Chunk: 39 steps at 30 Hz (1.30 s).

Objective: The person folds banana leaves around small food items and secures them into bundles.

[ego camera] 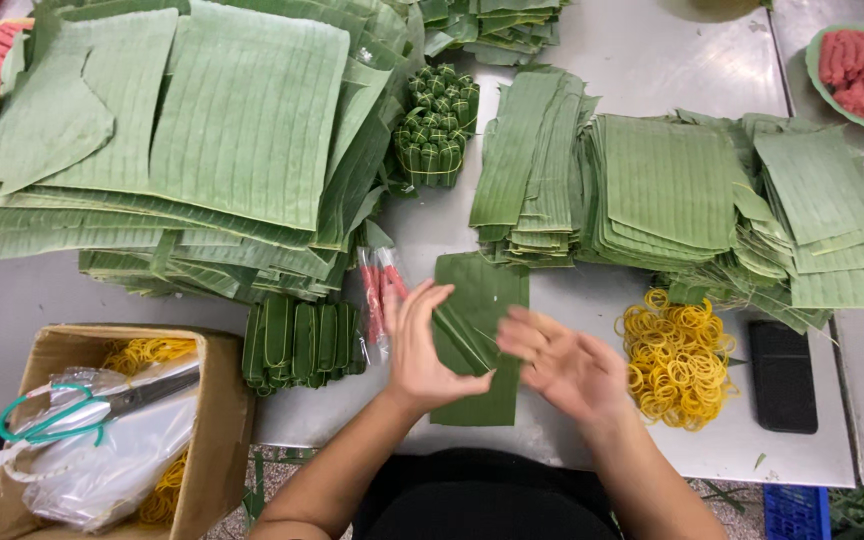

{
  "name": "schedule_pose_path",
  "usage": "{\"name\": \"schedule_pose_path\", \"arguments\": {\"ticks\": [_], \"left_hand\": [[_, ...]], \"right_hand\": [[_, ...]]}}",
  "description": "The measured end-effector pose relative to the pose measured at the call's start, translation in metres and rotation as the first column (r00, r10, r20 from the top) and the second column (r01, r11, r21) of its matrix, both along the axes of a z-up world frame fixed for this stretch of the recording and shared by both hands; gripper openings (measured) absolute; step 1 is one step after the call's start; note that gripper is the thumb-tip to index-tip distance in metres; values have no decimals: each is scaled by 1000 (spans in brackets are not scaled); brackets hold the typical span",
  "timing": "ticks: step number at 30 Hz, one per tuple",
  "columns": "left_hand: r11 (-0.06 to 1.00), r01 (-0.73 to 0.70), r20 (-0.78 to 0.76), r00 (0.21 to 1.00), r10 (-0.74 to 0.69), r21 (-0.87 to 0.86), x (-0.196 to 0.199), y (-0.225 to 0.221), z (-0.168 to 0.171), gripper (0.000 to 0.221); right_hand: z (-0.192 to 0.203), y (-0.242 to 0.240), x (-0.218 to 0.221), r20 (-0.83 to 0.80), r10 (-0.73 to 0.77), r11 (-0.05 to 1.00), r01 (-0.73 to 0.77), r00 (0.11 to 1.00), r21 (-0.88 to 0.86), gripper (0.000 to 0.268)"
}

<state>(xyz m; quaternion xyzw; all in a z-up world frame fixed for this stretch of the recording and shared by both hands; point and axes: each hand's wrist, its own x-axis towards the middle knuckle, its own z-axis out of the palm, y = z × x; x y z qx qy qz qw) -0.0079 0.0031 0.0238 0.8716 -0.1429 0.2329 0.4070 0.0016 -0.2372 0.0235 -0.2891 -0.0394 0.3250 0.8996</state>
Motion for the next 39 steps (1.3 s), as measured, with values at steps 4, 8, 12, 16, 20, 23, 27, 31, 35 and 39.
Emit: {"name": "schedule_pose_path", "arguments": {"ticks": [4,8,12,16,20,23,27,31,35,39], "left_hand": [[991,14,245,968,-47,136,1,3,12,115],[974,228,-239,946,-219,11,7,1,25,121],[943,215,-231,960,-156,255,9,-2,22,115],[899,409,-340,832,-437,-156,6,3,14,109],[698,661,-242,655,-716,-275,8,27,25,108],[635,748,-264,583,-768,-194,1,45,49,108],[687,726,-431,609,-666,-36,-14,71,94,105],[941,81,-696,694,184,329,-31,110,127,90],[774,-149,-354,825,441,616,-54,153,121,100],[788,-140,-530,668,523,600,-65,152,86,81]], "right_hand": [[-31,20,0,115,-43,805,103,992,-585,85],[-65,3,-10,66,184,930,-152,981,-333,76],[-75,-2,-17,150,142,862,-47,978,-505,62],[-63,16,-26,74,1,875,35,997,-483,67],[-80,-6,-9,-137,47,906,-100,989,-411,51],[-86,-22,2,115,403,840,-318,908,-439,38],[-44,12,22,132,510,709,-328,850,-624,36],[6,73,37,430,571,496,123,699,-859,37],[19,128,49,535,637,247,511,555,-824,46],[6,169,45,609,645,316,564,461,-763,43]]}}
